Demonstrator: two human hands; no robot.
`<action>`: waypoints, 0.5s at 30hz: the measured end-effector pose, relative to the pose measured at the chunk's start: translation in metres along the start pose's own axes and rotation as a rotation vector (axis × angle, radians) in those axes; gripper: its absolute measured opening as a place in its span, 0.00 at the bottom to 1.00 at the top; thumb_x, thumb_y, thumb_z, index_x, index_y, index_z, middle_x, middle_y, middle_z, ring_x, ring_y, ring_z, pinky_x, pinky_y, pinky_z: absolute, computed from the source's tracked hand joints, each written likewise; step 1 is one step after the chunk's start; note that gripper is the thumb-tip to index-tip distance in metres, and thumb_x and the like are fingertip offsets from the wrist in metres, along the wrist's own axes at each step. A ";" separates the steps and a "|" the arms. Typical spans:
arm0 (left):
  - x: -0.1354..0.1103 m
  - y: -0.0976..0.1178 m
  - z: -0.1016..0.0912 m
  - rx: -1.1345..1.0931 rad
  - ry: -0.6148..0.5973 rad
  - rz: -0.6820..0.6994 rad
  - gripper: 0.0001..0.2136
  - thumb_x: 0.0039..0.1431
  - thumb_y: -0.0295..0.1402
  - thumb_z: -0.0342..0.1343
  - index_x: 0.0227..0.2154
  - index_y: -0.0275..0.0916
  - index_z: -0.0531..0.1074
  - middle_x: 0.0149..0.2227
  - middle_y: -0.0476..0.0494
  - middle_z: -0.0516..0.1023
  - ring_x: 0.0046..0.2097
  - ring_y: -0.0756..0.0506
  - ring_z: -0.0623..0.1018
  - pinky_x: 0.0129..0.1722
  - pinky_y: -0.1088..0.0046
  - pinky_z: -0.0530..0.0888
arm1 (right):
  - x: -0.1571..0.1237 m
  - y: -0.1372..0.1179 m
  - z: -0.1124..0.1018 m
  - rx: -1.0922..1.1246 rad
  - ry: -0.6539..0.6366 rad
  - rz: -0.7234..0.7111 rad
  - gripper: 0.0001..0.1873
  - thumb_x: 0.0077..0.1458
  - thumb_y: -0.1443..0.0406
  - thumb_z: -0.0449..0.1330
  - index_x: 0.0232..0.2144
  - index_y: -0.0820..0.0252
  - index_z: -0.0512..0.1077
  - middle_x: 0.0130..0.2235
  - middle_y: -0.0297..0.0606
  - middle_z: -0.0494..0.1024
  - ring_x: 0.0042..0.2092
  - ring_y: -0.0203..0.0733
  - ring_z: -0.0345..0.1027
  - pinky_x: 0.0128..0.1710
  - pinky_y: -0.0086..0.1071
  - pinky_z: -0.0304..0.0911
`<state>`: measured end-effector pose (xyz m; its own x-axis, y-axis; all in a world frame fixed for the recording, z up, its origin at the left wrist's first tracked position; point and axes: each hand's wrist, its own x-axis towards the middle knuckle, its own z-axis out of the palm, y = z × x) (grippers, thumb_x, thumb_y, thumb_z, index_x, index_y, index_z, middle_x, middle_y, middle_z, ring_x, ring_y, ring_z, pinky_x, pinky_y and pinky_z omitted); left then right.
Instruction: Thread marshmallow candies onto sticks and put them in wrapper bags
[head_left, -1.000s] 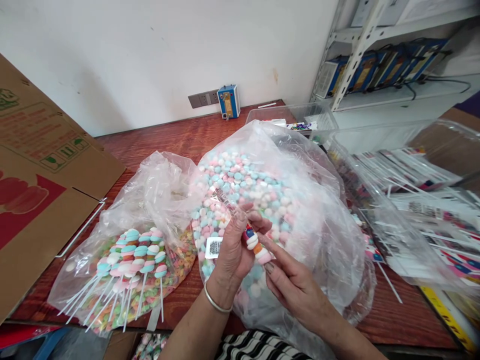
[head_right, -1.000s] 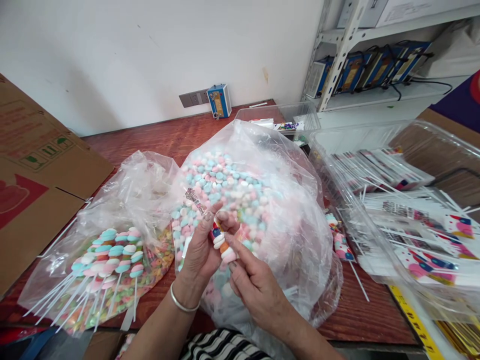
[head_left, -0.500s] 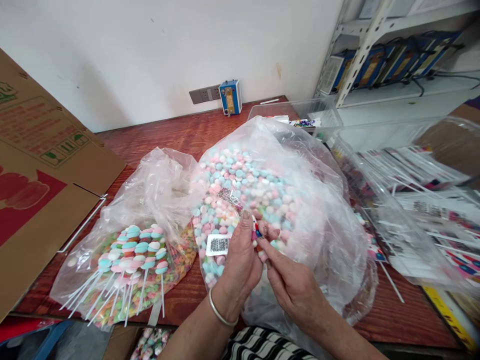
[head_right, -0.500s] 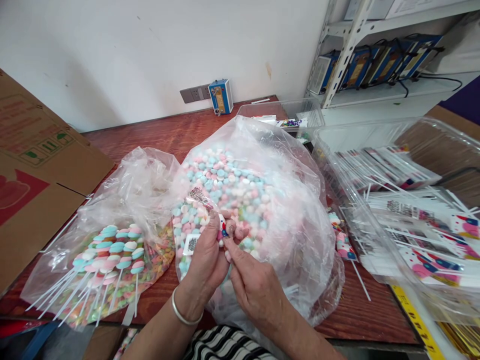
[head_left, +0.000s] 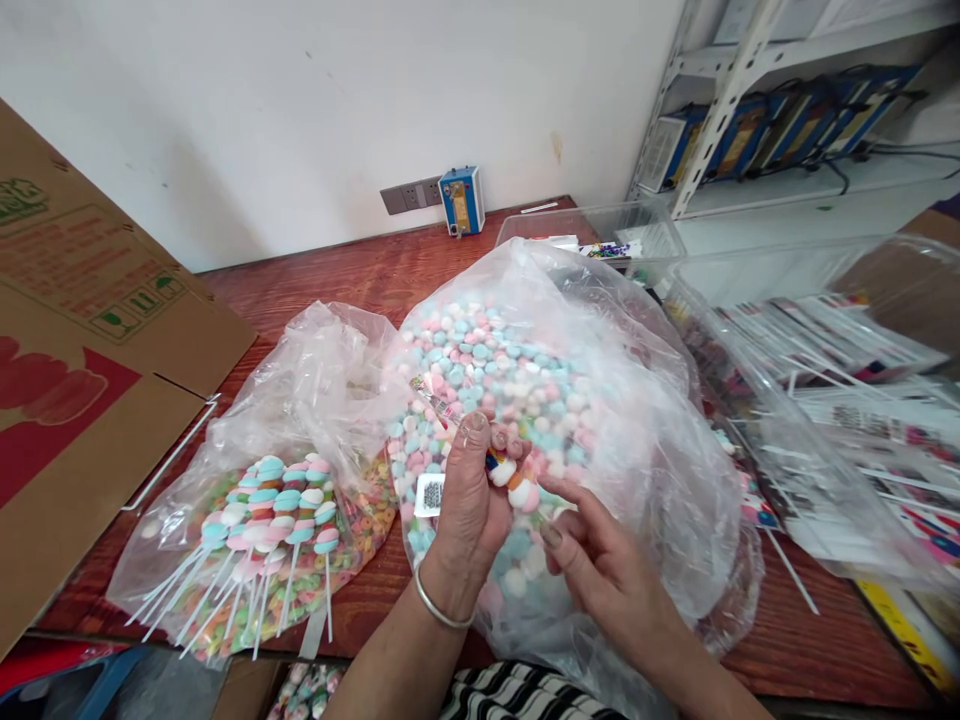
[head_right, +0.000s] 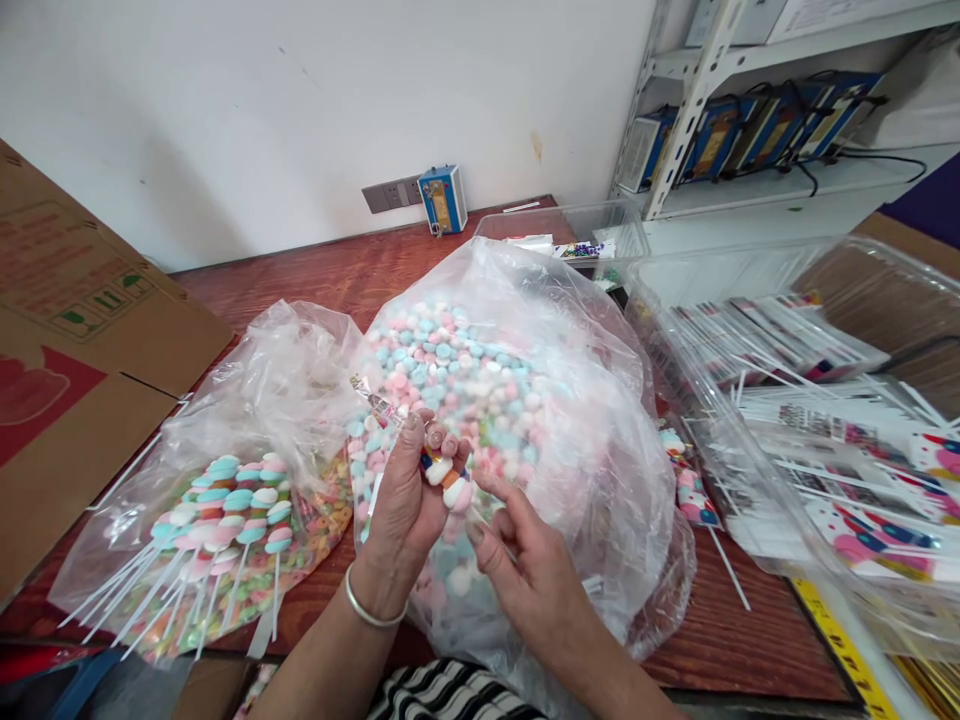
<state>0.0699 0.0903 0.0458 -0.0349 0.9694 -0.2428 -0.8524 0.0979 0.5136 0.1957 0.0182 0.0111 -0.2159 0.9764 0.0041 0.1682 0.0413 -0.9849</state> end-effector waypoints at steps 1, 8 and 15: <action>0.000 0.000 0.000 -0.004 0.033 0.010 0.07 0.57 0.34 0.62 0.32 0.38 0.71 0.23 0.55 0.67 0.26 0.54 0.70 0.35 0.75 0.72 | -0.002 0.002 0.000 -0.190 0.062 -0.119 0.20 0.65 0.60 0.53 0.56 0.61 0.64 0.26 0.32 0.73 0.21 0.33 0.65 0.20 0.26 0.58; -0.010 -0.002 0.002 -0.008 -0.010 -0.070 0.15 0.63 0.46 0.52 0.32 0.38 0.70 0.20 0.55 0.63 0.24 0.53 0.68 0.38 0.71 0.73 | -0.005 0.022 0.001 -0.734 0.283 -0.532 0.13 0.64 0.68 0.52 0.48 0.66 0.72 0.28 0.40 0.80 0.25 0.41 0.73 0.25 0.31 0.64; -0.021 -0.012 0.000 0.110 -0.118 -0.129 0.16 0.62 0.46 0.52 0.32 0.37 0.70 0.25 0.50 0.71 0.28 0.51 0.74 0.44 0.66 0.72 | -0.001 0.012 0.004 -0.210 0.143 -0.239 0.12 0.66 0.66 0.49 0.46 0.60 0.71 0.35 0.34 0.79 0.32 0.34 0.74 0.32 0.23 0.66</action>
<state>0.0808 0.0686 0.0443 0.1381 0.9662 -0.2177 -0.7835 0.2410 0.5728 0.1941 0.0164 -0.0010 -0.1383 0.9530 0.2696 0.3265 0.3009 -0.8960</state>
